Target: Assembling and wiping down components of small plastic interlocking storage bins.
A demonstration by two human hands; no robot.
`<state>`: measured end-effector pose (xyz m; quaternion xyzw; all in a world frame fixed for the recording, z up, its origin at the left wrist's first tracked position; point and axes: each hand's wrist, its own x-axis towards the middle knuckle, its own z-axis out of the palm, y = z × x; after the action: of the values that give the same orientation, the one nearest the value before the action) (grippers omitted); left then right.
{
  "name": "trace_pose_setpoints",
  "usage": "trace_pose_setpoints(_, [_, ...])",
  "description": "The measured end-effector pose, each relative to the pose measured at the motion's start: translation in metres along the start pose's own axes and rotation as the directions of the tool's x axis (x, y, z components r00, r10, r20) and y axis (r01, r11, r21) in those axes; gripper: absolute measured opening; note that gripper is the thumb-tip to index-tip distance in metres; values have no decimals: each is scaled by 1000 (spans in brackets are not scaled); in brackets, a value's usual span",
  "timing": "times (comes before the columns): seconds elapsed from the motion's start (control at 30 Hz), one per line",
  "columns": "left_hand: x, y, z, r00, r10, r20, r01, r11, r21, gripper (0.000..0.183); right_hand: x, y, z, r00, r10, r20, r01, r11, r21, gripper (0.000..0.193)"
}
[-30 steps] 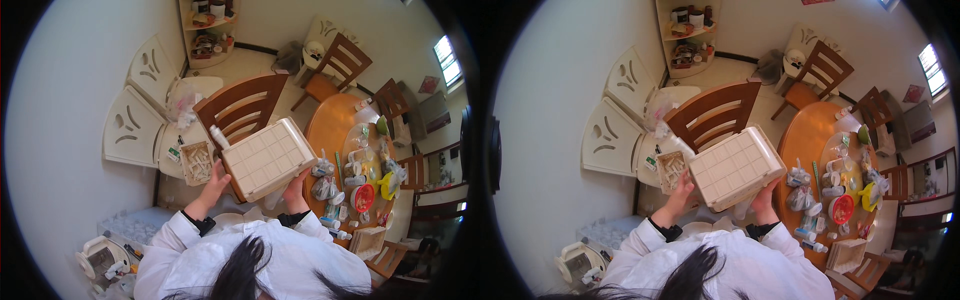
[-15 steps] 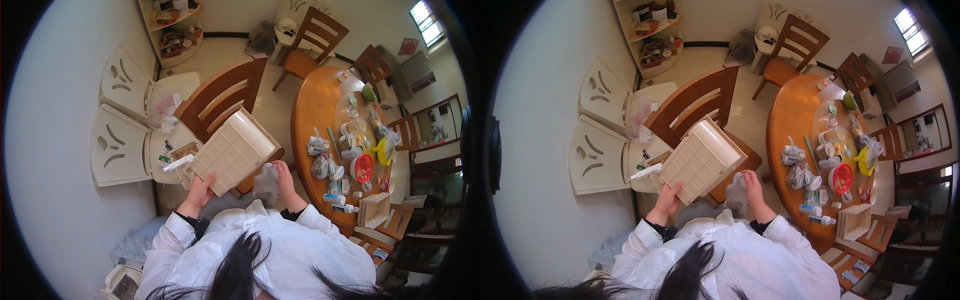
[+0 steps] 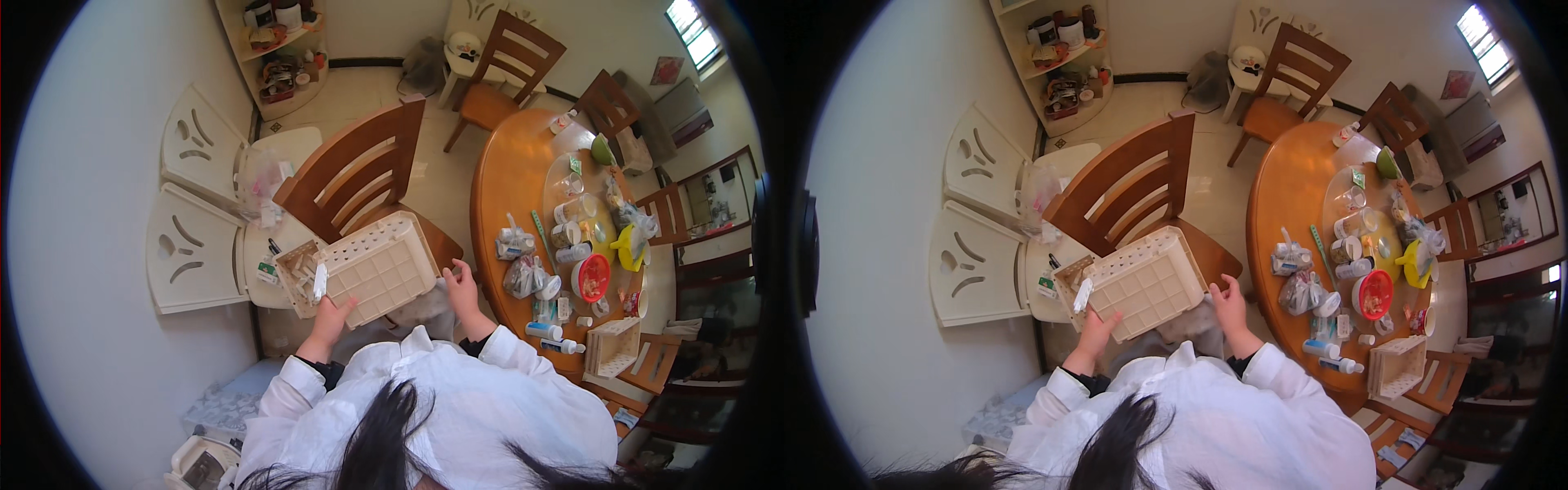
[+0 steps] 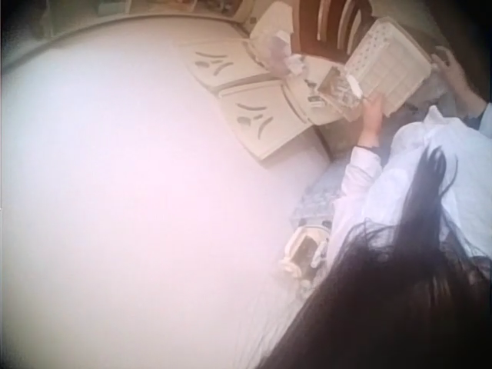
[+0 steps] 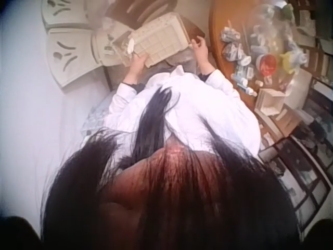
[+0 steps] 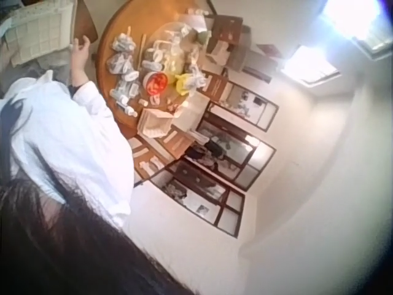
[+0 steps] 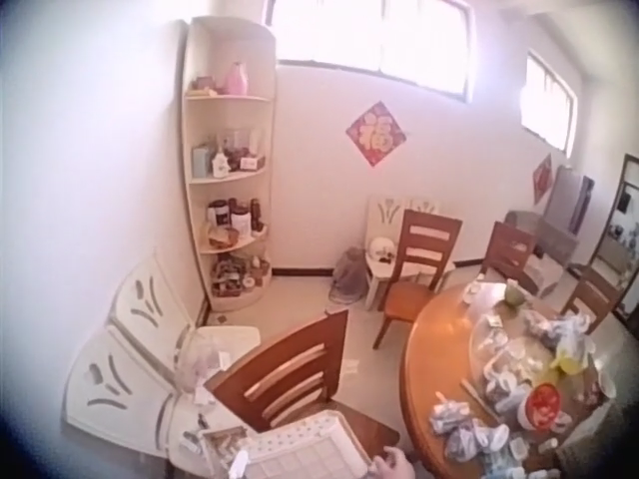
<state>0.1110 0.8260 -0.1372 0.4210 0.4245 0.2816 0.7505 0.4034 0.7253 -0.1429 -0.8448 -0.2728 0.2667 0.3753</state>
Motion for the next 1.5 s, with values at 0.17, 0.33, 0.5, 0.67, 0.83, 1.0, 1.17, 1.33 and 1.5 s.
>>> trace_pose_setpoints(0.17, [4,-33,-26,989,-51,139,9,958,285,78,31,32,-16,834,-251,490,353,927,-126,24])
trace_pose_setpoints(0.33, [3,-35,7,985,166,52,-173,909,380,84,40,67,-18,667,-93,740,448,843,-298,28])
trace_pose_setpoints(0.5, [15,-46,36,990,141,8,-129,877,462,78,33,161,-14,702,7,712,115,986,-123,28])
trace_pose_setpoints(0.67, [11,-68,45,961,276,-9,-194,698,689,65,35,202,-5,710,312,632,-373,927,-38,21])
trace_pose_setpoints(0.83, [-25,-86,24,995,-7,-101,66,798,600,53,53,237,27,737,347,580,-477,875,84,22])
trace_pose_setpoints(1.0, [-73,-109,-18,981,-126,-145,192,639,745,43,67,273,66,744,348,570,-451,892,44,24])
trace_pose_setpoints(1.17, [-113,-127,-43,934,-250,-254,356,641,680,40,73,267,112,759,388,523,-525,840,138,23])
trace_pose_setpoints(1.33, [-120,-138,-60,919,-255,-299,390,688,612,39,89,297,149,791,370,487,-525,820,229,23])
trace_pose_setpoints(1.5, [-112,-147,-68,907,-287,-309,418,707,570,39,88,270,164,750,471,465,-531,848,-3,24])
